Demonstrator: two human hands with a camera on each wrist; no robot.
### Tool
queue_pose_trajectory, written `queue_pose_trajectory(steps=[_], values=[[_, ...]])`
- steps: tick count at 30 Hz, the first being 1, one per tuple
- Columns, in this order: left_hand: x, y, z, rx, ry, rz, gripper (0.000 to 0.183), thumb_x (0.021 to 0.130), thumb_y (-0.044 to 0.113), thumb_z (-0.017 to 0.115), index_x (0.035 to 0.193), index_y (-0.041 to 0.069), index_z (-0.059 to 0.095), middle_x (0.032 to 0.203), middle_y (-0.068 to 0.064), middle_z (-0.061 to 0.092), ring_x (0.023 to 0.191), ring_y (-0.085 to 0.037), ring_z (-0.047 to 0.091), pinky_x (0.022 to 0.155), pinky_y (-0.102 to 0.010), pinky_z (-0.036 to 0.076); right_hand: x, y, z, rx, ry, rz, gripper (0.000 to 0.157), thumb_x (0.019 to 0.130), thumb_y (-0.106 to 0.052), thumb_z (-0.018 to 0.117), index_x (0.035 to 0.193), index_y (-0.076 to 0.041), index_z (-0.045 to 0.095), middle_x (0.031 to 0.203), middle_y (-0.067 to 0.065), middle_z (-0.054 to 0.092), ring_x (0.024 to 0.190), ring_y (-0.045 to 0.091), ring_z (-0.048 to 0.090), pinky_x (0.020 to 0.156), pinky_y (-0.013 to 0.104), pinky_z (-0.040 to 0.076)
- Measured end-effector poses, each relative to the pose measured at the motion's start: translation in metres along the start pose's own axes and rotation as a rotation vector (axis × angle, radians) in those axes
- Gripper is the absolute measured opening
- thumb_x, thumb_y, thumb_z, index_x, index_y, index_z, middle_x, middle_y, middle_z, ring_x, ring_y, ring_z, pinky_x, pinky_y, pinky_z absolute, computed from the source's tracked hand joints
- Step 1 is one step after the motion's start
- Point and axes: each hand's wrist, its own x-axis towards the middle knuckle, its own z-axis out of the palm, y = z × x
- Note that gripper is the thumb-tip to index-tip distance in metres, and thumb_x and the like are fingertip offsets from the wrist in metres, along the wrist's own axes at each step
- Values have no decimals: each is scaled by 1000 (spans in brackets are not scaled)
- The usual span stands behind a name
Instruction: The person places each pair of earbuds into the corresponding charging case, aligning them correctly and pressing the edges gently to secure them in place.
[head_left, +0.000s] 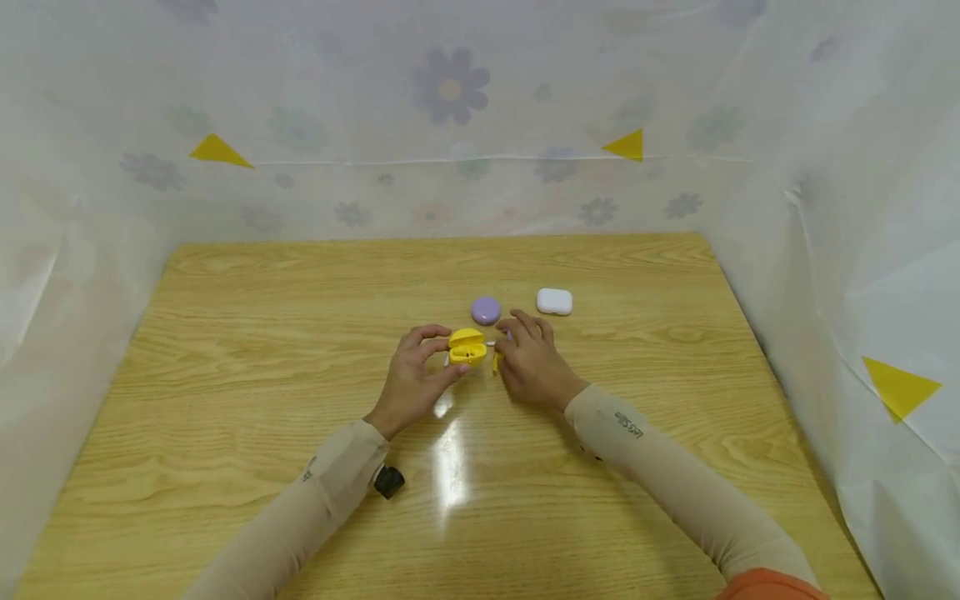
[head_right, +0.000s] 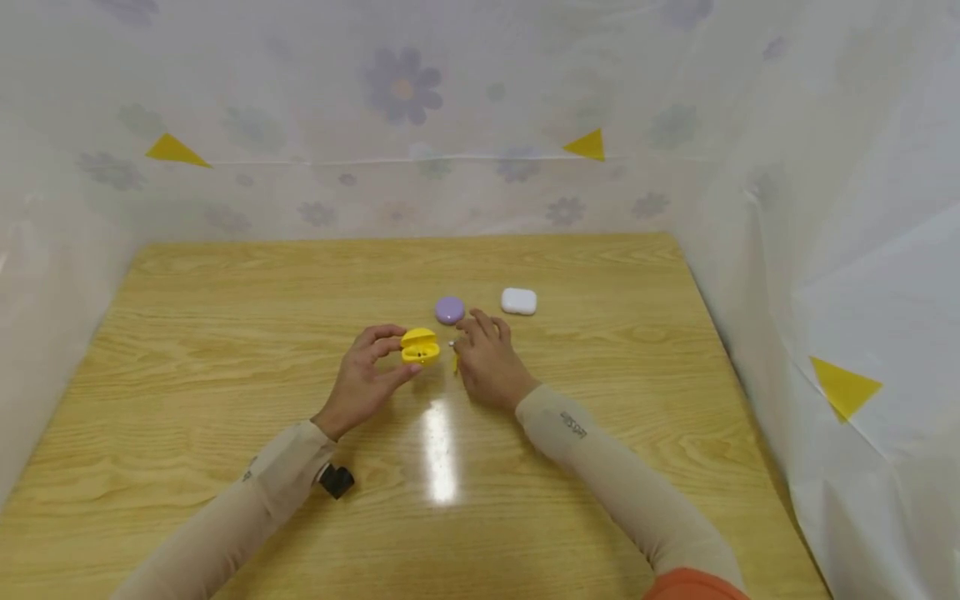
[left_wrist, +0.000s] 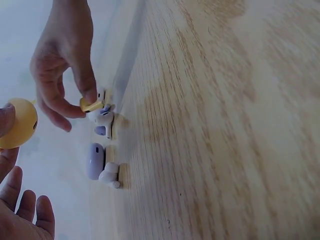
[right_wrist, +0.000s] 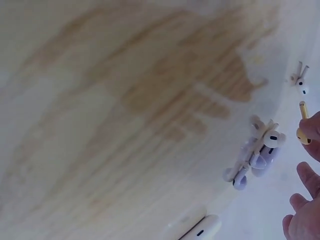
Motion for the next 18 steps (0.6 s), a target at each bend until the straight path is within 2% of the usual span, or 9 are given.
queue_pose_trajectory(steps=[4,11,18], values=[[0,1,1,-4,-2,-2,27,81,20,76,99,1,69,123,-12,58,122,-32,49,105,-51,38,2,0,-7,17,59,-9,14,84,-8,61,97,-5,63,124,19,56,129,44,42,100,61,34],[0,3,1,-5,-7,-3,25,82,20,76,98,2,69,123,-12,58,121,-33,50,104,-52,39,9,1,-25,-10,171,-36,16,81,-5,67,97,-2,64,123,20,55,127,44,44,97,58,35],[2,5,2,-16,-1,19,24,80,19,77,97,2,69,122,-12,59,120,-33,50,105,-51,38,14,-1,-43,16,248,-36,14,83,-7,67,96,-2,65,123,20,55,127,45,43,100,58,31]])
